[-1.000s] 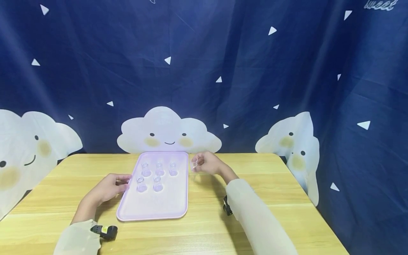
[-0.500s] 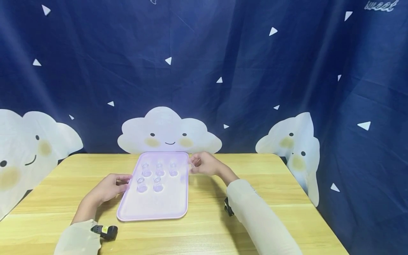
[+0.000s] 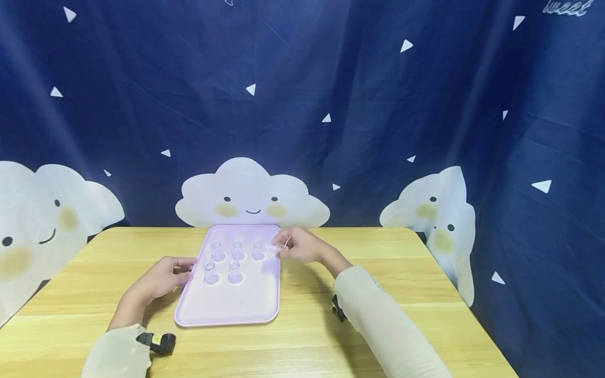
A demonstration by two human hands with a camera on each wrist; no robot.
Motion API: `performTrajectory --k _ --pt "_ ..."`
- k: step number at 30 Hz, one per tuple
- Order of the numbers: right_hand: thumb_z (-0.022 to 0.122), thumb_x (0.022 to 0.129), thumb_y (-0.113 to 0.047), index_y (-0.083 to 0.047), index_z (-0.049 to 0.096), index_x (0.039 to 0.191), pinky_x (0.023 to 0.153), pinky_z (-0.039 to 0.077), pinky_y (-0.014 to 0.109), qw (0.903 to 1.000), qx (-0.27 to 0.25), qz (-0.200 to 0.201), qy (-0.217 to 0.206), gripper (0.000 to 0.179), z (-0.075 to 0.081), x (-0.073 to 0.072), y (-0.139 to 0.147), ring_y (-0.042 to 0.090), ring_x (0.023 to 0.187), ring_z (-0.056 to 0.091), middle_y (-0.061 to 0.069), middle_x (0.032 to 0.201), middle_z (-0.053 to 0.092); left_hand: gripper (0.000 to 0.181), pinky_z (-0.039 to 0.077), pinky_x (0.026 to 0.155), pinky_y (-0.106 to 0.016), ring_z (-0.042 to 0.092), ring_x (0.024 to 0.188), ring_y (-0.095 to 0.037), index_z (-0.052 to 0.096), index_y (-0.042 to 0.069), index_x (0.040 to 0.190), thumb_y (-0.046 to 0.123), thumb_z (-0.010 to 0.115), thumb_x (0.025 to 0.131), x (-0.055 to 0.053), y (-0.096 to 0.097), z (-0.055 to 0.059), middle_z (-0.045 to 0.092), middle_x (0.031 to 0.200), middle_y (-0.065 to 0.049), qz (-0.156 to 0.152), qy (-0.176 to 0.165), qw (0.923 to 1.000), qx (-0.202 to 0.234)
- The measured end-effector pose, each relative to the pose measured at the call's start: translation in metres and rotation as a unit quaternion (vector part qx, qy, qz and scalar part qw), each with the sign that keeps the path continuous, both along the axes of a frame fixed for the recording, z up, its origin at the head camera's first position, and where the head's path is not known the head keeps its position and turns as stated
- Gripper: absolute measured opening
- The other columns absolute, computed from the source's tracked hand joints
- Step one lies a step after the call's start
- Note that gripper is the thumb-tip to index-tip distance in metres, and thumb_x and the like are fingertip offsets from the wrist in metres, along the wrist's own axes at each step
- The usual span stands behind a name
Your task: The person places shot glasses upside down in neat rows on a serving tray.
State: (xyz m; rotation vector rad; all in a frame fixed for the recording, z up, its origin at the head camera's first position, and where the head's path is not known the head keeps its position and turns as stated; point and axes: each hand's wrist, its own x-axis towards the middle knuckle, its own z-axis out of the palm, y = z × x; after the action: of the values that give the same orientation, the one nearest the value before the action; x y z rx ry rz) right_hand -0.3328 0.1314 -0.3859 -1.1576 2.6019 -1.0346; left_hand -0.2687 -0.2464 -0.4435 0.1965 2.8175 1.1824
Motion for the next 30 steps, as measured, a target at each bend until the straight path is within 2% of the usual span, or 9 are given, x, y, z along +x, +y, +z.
performTrajectory --k 5,11,17,22,26,30 --pt "0.075 0.087 -0.005 0.002 0.073 0.113 0.077 0.057 0.026 0.9998 0.002 0.017 0.009 0.027 0.0001 0.0015 -0.0015 0.010 0.080 0.061 0.007 0.101 0.073 0.041 0.049 0.086 -0.042 0.059 0.102 -0.031 0.062 -0.008 0.134 0.001 0.062 0.093 -0.0001 0.0006 0.0015 0.068 0.124 -0.024 0.005 -0.006 1.0000 0.000" --pt "0.075 0.085 -0.004 0.003 0.070 0.115 0.078 0.057 0.026 0.9998 -0.002 0.018 0.008 0.031 -0.0011 0.0022 -0.0044 0.011 0.082 0.062 0.013 0.101 0.073 0.041 0.049 0.089 -0.043 0.059 0.103 -0.031 0.063 -0.008 0.133 0.001 0.061 0.093 0.0010 0.0013 0.0026 0.068 0.123 -0.024 0.005 -0.007 1.0000 0.001" --pt "0.076 0.085 -0.002 -0.001 0.067 0.110 0.079 0.058 0.028 1.0000 -0.007 0.002 -0.002 0.027 -0.0032 0.0029 -0.0062 0.013 0.082 0.062 0.008 0.096 0.070 0.041 0.049 0.082 -0.037 0.060 0.099 -0.029 0.063 -0.007 0.133 0.001 0.062 0.093 0.0005 0.0006 0.0014 0.069 0.122 -0.023 0.004 -0.004 1.0000 -0.001" --pt "0.076 0.084 -0.001 -0.002 0.068 0.107 0.077 0.059 0.029 0.9998 -0.018 0.000 -0.005 0.024 -0.0048 0.0034 -0.0065 0.014 0.083 0.062 0.002 0.093 0.069 0.041 0.049 0.086 -0.040 0.059 0.102 -0.030 0.062 -0.007 0.134 0.001 0.061 0.094 0.0001 0.0006 0.0012 0.069 0.123 -0.023 0.005 -0.007 1.0000 -0.002" --pt "0.074 0.085 -0.001 0.003 0.069 0.109 0.077 0.059 0.030 0.9997 -0.023 0.007 -0.008 0.025 -0.0047 0.0044 -0.0076 0.014 0.083 0.062 0.005 0.095 0.070 0.041 0.049 0.090 -0.043 0.059 0.103 -0.031 0.062 -0.007 0.134 0.001 0.061 0.094 -0.0001 0.0007 0.0013 0.068 0.124 -0.023 0.006 -0.008 0.9999 -0.004" --pt "0.074 0.086 0.000 0.005 0.069 0.111 0.078 0.059 0.031 0.9996 -0.024 0.012 -0.011 0.026 -0.0044 0.0047 -0.0090 0.017 0.082 0.063 0.014 0.099 0.071 0.041 0.050 0.086 -0.041 0.059 0.101 -0.030 0.063 -0.007 0.134 0.001 0.061 0.093 -0.0002 0.0004 0.0012 0.069 0.123 -0.023 0.005 -0.007 0.9999 -0.006"
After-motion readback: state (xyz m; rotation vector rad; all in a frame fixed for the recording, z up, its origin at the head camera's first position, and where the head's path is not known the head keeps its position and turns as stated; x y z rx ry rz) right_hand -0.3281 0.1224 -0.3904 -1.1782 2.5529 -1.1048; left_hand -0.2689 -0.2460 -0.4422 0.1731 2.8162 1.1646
